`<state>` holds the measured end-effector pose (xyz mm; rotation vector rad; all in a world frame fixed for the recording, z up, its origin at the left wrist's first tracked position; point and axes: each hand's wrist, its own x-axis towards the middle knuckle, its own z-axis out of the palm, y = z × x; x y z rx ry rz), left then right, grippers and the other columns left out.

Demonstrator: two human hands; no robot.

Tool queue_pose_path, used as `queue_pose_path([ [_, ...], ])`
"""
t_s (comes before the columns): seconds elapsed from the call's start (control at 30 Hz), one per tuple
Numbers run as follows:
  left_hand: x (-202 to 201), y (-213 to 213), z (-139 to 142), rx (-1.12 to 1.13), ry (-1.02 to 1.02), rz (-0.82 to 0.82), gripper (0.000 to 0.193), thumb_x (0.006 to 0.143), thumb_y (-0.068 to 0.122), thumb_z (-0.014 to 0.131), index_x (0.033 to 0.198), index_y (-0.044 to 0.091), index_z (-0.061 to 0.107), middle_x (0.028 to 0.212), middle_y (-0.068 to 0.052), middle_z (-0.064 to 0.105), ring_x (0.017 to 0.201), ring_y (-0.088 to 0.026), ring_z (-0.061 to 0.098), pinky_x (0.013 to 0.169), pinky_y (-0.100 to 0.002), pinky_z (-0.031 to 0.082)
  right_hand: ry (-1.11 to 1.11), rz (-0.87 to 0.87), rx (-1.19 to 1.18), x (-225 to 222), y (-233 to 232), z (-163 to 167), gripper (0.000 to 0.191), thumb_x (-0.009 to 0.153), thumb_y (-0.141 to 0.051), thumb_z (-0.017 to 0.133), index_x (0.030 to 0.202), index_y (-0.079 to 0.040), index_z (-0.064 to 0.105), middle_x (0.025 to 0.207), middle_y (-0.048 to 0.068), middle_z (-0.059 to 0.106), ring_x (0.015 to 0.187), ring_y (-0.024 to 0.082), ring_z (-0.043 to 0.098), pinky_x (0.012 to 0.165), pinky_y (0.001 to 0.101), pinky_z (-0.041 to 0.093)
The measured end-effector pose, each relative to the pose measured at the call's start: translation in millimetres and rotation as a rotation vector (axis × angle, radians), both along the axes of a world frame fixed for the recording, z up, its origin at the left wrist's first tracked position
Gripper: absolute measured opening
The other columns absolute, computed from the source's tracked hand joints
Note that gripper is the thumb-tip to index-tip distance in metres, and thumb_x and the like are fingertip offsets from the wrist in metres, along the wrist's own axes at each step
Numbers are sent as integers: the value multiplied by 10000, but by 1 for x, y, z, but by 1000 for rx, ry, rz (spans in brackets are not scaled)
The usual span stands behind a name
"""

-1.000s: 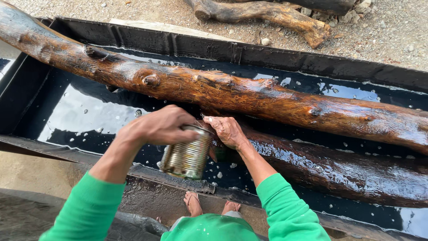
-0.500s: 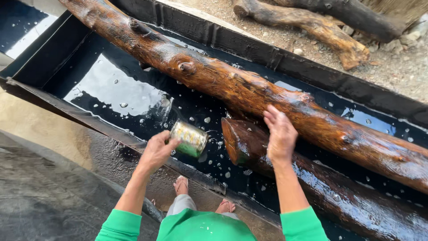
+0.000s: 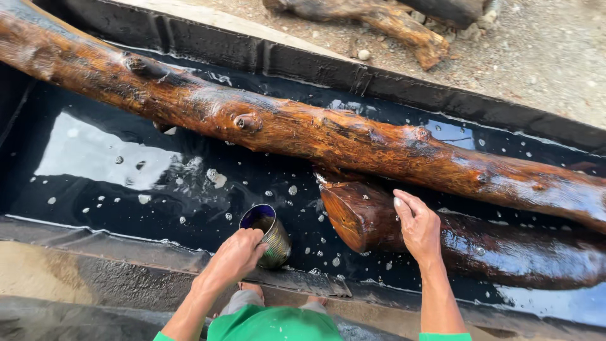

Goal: The person pours a dark liquid from a metal can onto two large logs resting in a trough and spreads it along the surface with their hands. The person repeatedly dips the can into the trough to collect more liquid and continues coating the logs.

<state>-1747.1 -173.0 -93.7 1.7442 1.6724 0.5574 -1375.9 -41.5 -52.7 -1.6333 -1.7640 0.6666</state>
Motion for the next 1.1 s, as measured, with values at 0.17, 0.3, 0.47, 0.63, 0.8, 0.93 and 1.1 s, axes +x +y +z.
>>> queue_pose_path([
  [0.17,-18,-4,-6,62,47,-123,205,919,190,631,849,33,518,812,-154,607,856,-379,596,701,-504,495,-234,211,-213,-32,30,13,357,951,-299,661,1199,-59,754,1276,132,734,1205,246,637,1023,375,471],
  [0.3,-25,-10,-11,14,53,-92,219,951,216,618,854,51,512,811,-149,593,860,-368,585,692,-508,491,-138,163,-470,-45,39,15,364,916,-315,689,1161,-59,770,1183,99,769,1112,204,694,990,362,494],
  [0.47,-31,-23,-16,110,-41,-14,202,933,201,621,858,52,509,811,-162,582,841,-379,574,691,-510,486,103,157,-394,-51,37,12,230,914,-172,728,1030,21,775,1102,85,788,989,161,678,916,329,519],
  [0.63,-26,-30,-17,120,-72,54,231,934,211,633,844,40,506,819,-169,587,841,-388,576,710,-508,479,419,-1,-90,1,-2,30,230,943,-103,715,1135,22,731,1118,84,753,1020,118,674,943,246,515],
  [0.8,-21,-28,-14,101,-58,76,241,921,232,640,838,33,531,821,-171,603,857,-386,583,735,-502,481,595,-399,162,72,-67,2,211,1000,-138,720,1142,18,705,1073,90,744,957,155,695,899,294,565],
  [0.93,-17,-28,-9,62,-25,89,237,928,248,626,854,40,541,840,-159,612,867,-373,593,730,-495,489,-47,-515,-40,98,-104,-45,287,958,-211,723,1156,-10,772,1044,97,777,970,217,712,904,368,547],
  [1.1,-13,-28,-6,85,-10,106,237,942,259,613,876,46,531,861,-159,605,868,-378,589,724,-495,491,-414,-302,-108,111,-108,-69,362,874,-236,754,1180,-42,744,1164,124,767,1084,312,691,939,389,518],
])
